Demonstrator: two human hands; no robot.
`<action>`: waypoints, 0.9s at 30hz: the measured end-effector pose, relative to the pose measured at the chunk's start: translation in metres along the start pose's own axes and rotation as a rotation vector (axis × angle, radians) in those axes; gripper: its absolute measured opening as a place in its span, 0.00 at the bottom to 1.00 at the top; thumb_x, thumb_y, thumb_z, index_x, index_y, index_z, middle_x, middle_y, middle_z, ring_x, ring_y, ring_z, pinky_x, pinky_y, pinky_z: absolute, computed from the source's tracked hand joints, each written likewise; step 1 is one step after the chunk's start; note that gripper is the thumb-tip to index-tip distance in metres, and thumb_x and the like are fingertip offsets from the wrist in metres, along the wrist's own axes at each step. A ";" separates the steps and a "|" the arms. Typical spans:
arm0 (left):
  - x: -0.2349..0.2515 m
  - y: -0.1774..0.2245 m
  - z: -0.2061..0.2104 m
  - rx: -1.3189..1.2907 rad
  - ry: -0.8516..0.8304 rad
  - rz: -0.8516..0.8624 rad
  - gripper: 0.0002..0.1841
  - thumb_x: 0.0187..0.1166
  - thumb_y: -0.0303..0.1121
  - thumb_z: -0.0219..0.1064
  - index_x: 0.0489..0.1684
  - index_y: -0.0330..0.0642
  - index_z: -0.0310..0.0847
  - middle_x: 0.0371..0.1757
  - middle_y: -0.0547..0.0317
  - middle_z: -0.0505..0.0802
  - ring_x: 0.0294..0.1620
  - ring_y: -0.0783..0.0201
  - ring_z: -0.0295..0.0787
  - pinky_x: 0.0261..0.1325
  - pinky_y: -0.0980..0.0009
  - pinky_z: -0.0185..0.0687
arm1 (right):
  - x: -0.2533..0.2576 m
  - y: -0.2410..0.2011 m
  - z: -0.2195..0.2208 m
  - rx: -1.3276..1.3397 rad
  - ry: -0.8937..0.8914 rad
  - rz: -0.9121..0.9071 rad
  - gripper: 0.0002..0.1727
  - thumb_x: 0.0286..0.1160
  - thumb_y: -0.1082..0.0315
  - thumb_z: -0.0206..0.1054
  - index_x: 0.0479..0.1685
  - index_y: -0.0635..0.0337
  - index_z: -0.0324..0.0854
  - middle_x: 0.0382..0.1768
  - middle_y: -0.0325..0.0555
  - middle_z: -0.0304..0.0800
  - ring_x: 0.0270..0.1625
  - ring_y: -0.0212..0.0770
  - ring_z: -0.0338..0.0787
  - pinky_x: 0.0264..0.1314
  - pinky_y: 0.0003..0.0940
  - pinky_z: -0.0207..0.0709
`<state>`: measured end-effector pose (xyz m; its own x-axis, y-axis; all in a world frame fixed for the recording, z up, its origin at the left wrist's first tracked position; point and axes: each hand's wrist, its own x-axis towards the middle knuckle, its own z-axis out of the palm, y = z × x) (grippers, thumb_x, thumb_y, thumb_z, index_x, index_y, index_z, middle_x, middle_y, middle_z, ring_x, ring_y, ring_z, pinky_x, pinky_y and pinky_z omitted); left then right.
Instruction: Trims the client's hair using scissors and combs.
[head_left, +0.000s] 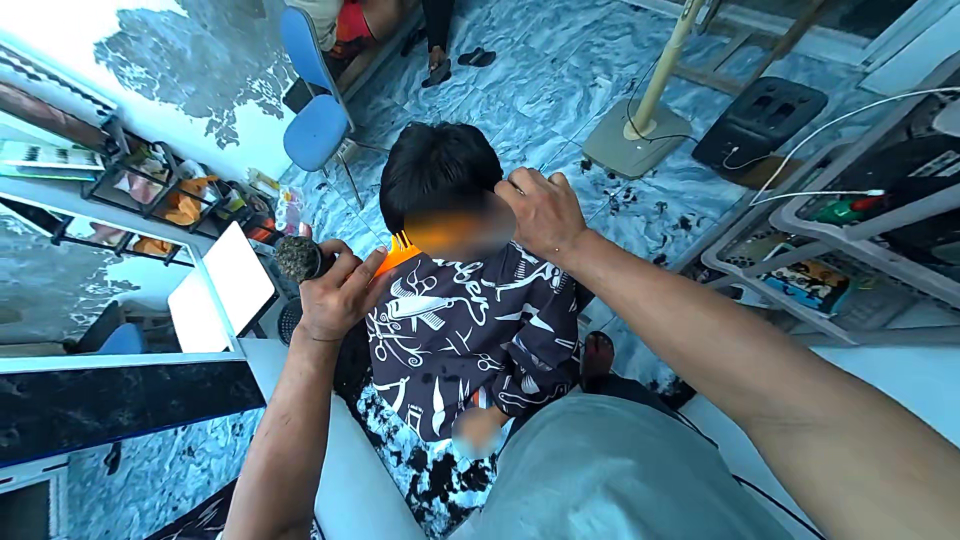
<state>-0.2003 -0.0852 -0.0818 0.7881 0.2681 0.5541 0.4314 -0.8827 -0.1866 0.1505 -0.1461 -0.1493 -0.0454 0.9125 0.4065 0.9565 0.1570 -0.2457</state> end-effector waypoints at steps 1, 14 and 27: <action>0.000 0.000 0.000 0.005 -0.003 -0.003 0.18 0.78 0.42 0.75 0.61 0.45 0.92 0.29 0.49 0.86 0.42 0.48 0.85 0.69 0.48 0.74 | 0.000 0.000 0.000 0.002 -0.004 0.003 0.11 0.79 0.76 0.58 0.53 0.58 0.82 0.50 0.57 0.87 0.53 0.59 0.90 0.44 0.55 0.78; -0.010 -0.013 -0.008 -0.058 -0.310 0.091 0.18 0.85 0.49 0.65 0.65 0.55 0.92 0.35 0.52 0.89 0.51 0.47 0.86 0.75 0.42 0.67 | -0.011 0.008 -0.003 0.136 -0.035 0.199 0.13 0.76 0.74 0.59 0.55 0.59 0.84 0.49 0.56 0.89 0.41 0.58 0.93 0.38 0.59 0.82; 0.034 -0.004 -0.010 -0.192 0.119 -0.325 0.18 0.93 0.36 0.53 0.49 0.29 0.85 0.29 0.47 0.90 0.36 0.61 0.89 0.67 0.56 0.79 | -0.014 0.006 -0.009 0.401 -0.032 0.398 0.17 0.74 0.71 0.62 0.61 0.61 0.80 0.53 0.58 0.89 0.47 0.60 0.93 0.43 0.61 0.85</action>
<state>-0.1792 -0.0766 -0.0542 0.5631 0.5088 0.6512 0.5509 -0.8185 0.1631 0.1591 -0.1614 -0.1487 0.2818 0.9407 0.1890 0.7178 -0.0760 -0.6920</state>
